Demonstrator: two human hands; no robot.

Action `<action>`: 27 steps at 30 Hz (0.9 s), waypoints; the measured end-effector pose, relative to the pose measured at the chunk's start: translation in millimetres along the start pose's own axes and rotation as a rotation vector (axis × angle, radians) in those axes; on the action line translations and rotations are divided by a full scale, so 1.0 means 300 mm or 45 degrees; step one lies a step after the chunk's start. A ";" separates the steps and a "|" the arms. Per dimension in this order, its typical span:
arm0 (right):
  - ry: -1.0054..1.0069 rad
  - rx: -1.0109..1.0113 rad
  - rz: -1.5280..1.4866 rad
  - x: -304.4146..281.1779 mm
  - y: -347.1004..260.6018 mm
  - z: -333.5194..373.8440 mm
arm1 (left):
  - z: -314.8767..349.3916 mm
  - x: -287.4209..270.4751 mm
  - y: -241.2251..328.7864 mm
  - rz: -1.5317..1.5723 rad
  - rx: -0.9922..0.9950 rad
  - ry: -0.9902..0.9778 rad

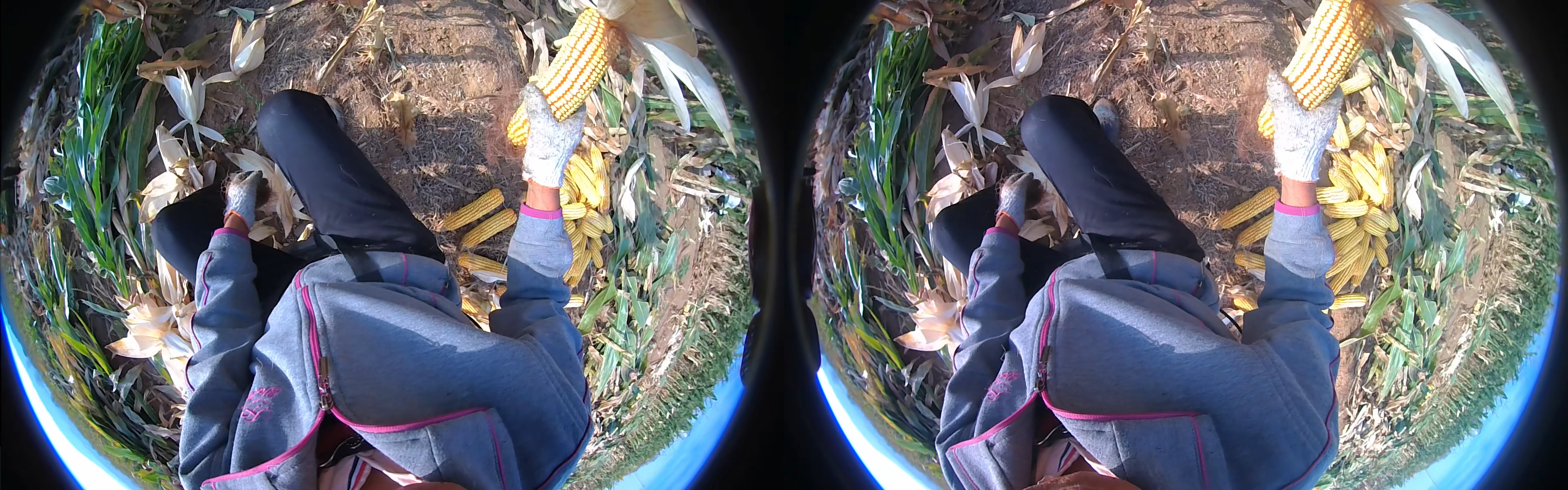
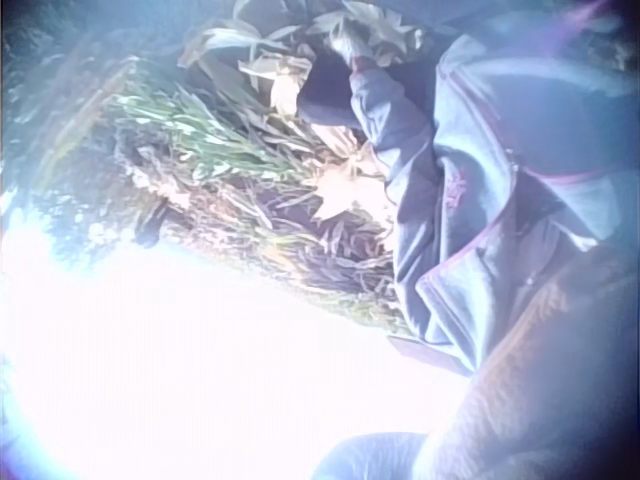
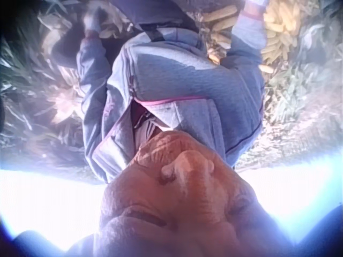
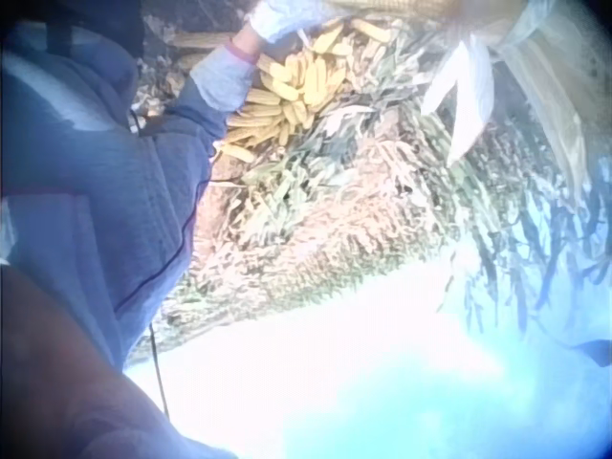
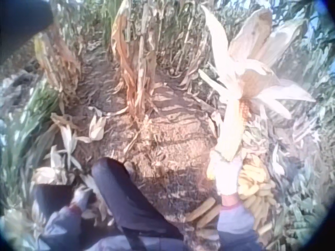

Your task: The person sits on the ground in a cornfield and shucks corn cobs by hand, removing the husks and silk. Shucked cobs are placed in a pile nearby while husks accumulate on the ground.

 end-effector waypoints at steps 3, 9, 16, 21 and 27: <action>0.120 -0.117 0.035 0.082 0.206 0.124 | -0.001 -0.002 -0.002 0.083 -0.035 0.017; -0.755 1.492 0.734 0.175 0.822 0.647 | 0.003 0.003 -0.001 0.099 -0.039 0.009; -0.631 1.230 0.636 0.023 0.624 0.617 | -0.006 0.010 0.014 0.501 0.059 -0.038; -0.456 0.703 0.614 0.064 0.397 0.490 | -0.003 0.010 0.036 0.402 0.279 -0.004; -0.440 0.466 0.749 0.126 0.267 0.437 | 0.141 0.063 0.201 0.302 0.678 0.313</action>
Point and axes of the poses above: each hand's wrist, its own z-axis away from the middle knuckle, its own x-axis out of the palm, y = z × x, the point moved 1 cm from there along -z, towards the middle knuckle, and after that the axes turned 8 degrees about -y, right-handed, at the moved point
